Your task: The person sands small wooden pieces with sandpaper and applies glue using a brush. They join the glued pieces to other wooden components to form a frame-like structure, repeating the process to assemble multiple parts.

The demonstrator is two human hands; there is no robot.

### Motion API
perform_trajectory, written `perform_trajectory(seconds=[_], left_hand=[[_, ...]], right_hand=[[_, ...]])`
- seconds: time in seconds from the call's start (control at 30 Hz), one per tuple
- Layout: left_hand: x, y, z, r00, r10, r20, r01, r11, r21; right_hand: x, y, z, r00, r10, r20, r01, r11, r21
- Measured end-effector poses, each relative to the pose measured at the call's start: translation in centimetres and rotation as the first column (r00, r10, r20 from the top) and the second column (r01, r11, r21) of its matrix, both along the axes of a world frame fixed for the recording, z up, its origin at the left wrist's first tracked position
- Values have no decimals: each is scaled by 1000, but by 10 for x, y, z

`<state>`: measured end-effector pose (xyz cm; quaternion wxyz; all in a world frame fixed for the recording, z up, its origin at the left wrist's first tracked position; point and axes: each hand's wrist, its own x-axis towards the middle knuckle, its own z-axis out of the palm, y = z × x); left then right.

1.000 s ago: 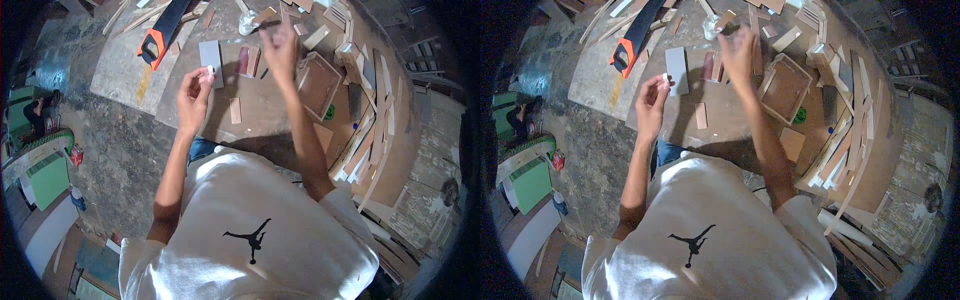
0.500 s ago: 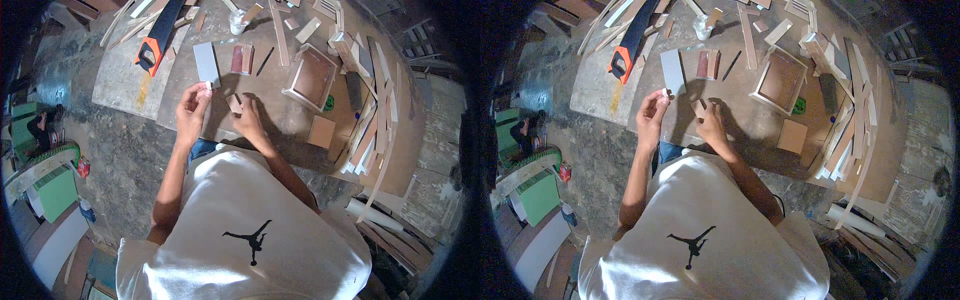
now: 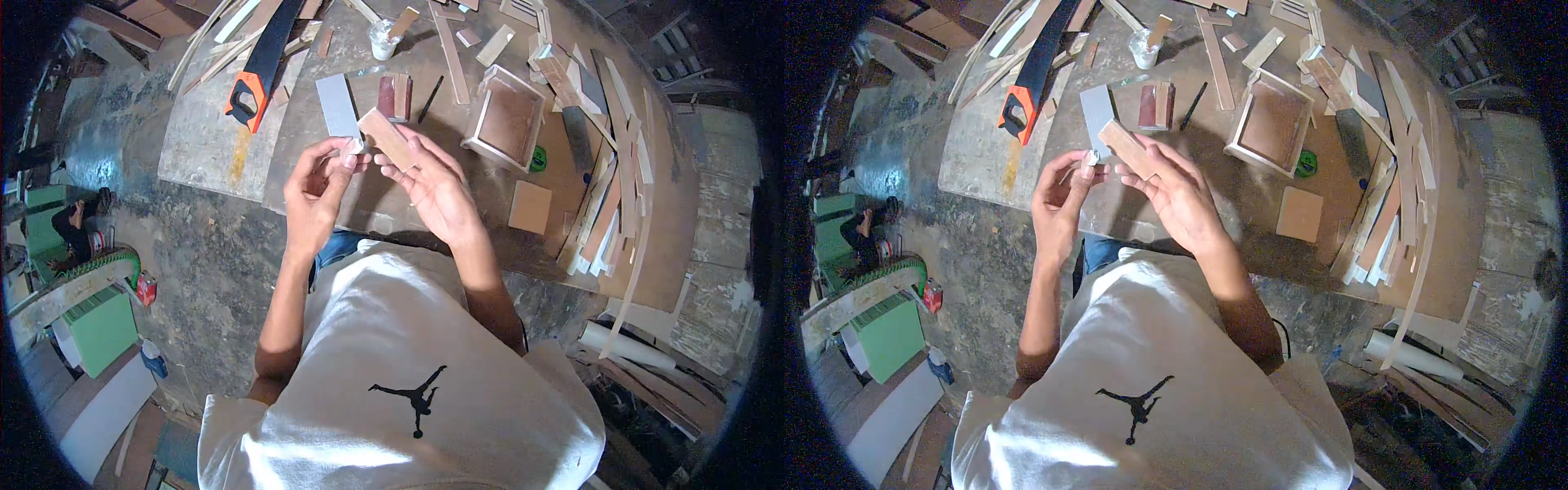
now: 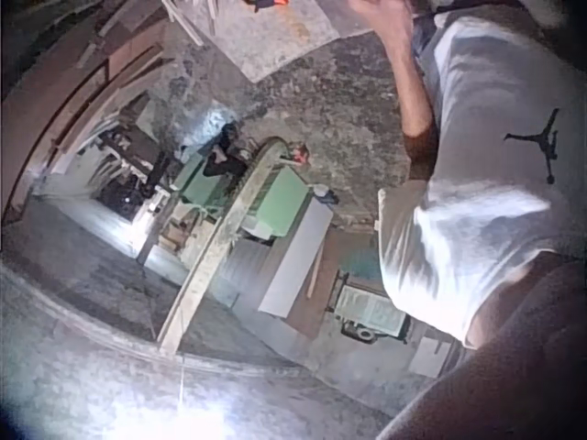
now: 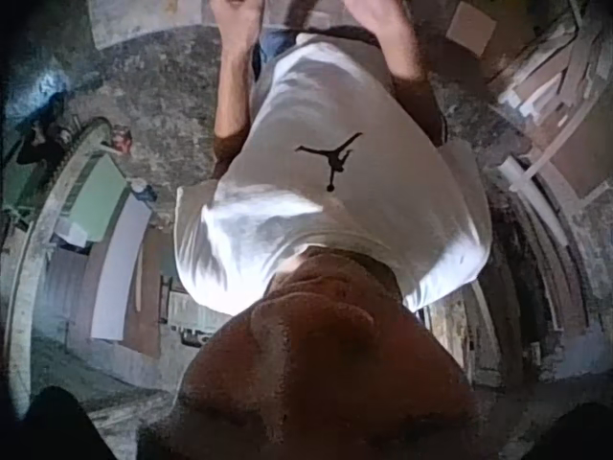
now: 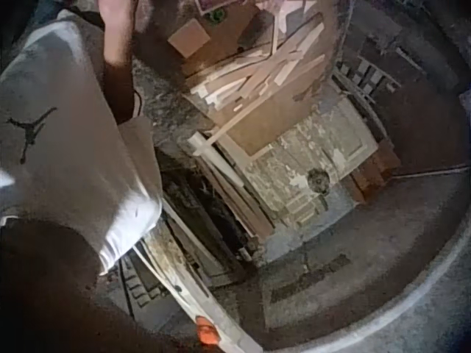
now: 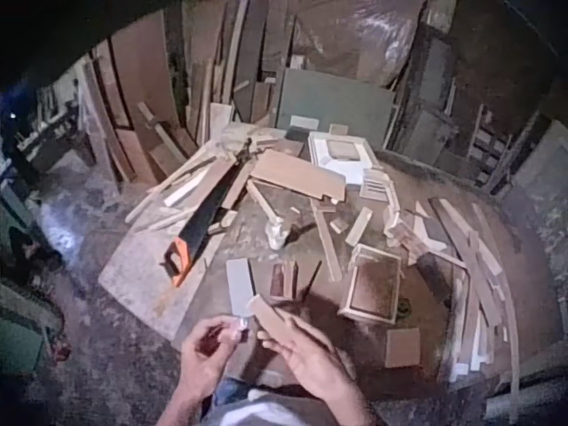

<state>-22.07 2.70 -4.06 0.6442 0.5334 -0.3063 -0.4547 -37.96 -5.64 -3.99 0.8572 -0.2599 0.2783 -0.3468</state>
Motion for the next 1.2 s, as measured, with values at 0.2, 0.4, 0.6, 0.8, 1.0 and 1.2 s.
perform_trajectory(seconds=[0.2,0.4,0.6,0.8,1.0,1.2], left_hand=[[-4,3,5,972,19,236,-8,999,-49],[-7,1,13,903,103,418,-37,986,-163],[-5,-8,19,812,89,576,17,984,-176],[-8,-11,28,810,74,582,11,990,-141],[-6,-12,23,806,27,592,65,989,-133],[-5,-15,28,735,18,678,95,987,-129]], right_hand=[[0,9,9,994,-63,84,60,997,44],[-6,8,15,1000,4,-14,-5,997,-73],[-6,6,26,995,18,-98,-31,990,-139],[-8,3,26,984,24,-177,-60,977,-206],[-8,3,28,983,28,-182,-72,968,-239],[-9,2,28,984,36,-177,-77,970,-232]])
